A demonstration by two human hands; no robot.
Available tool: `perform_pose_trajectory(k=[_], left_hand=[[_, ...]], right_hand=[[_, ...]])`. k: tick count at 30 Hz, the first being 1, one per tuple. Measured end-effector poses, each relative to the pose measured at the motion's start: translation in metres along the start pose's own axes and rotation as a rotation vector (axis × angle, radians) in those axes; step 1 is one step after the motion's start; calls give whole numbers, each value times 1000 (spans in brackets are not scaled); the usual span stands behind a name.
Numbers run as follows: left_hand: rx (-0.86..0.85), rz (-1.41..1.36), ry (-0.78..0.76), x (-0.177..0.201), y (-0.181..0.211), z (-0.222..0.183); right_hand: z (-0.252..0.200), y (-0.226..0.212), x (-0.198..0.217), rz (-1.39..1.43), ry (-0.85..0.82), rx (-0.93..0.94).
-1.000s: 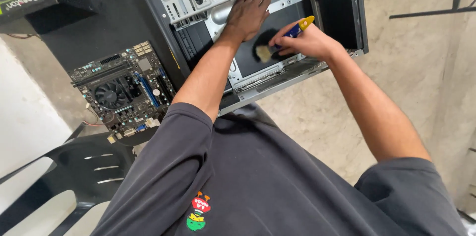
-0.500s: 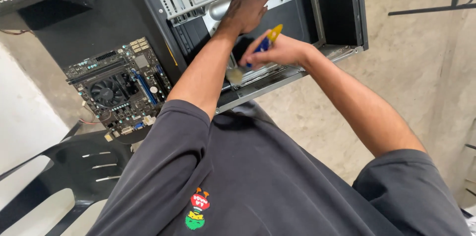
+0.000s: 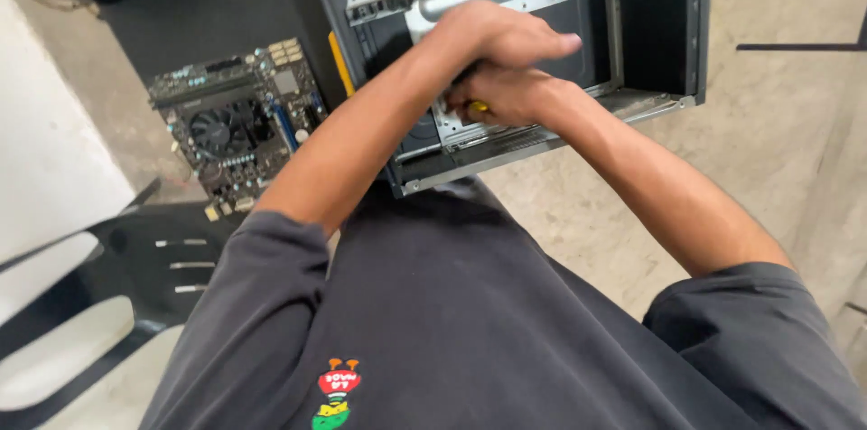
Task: Removing a motherboard from a computer case, cleaning the case with a brush, and performing maintenance on the motherboard components.
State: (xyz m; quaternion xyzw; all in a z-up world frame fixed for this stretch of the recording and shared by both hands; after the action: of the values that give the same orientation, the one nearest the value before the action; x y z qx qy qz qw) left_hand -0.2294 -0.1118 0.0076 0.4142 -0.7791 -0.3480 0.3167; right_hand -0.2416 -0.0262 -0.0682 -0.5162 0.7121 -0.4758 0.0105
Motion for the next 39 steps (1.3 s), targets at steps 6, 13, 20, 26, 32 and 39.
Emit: perform_pose_trajectory(k=[6, 13, 20, 26, 32, 39], left_hand=[[-520, -64, 579, -49, 11, -102], [-367, 248, 1389, -109, -17, -179], [-296, 92, 1460, -129, -41, -146], [-215, 185, 1455, -131, -41, -144], [-275, 138, 1479, -129, -40, -146], [-261, 146, 1479, -131, -45, -144]], right_hand=[[6, 68, -71, -263, 105, -42], [8, 4, 2, -66, 207, -13], [18, 16, 39, 5, 263, -72], [20, 40, 44, 252, 336, -75], [44, 32, 34, 792, 431, -5], [57, 47, 2, 1053, 398, -236]])
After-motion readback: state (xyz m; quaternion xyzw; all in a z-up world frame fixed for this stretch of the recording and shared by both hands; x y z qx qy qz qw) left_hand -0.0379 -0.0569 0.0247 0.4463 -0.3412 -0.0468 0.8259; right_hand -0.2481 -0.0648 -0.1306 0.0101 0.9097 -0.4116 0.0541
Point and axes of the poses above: each hand's wrist, its own z-axis towards the middle knuckle, its own x-axis out of the back of the hand, y = z × x, the point moved 4 cm from there along z, towards the middle knuckle, and after that the axes turned 10 degrees about -x, right-handed, at the moved point
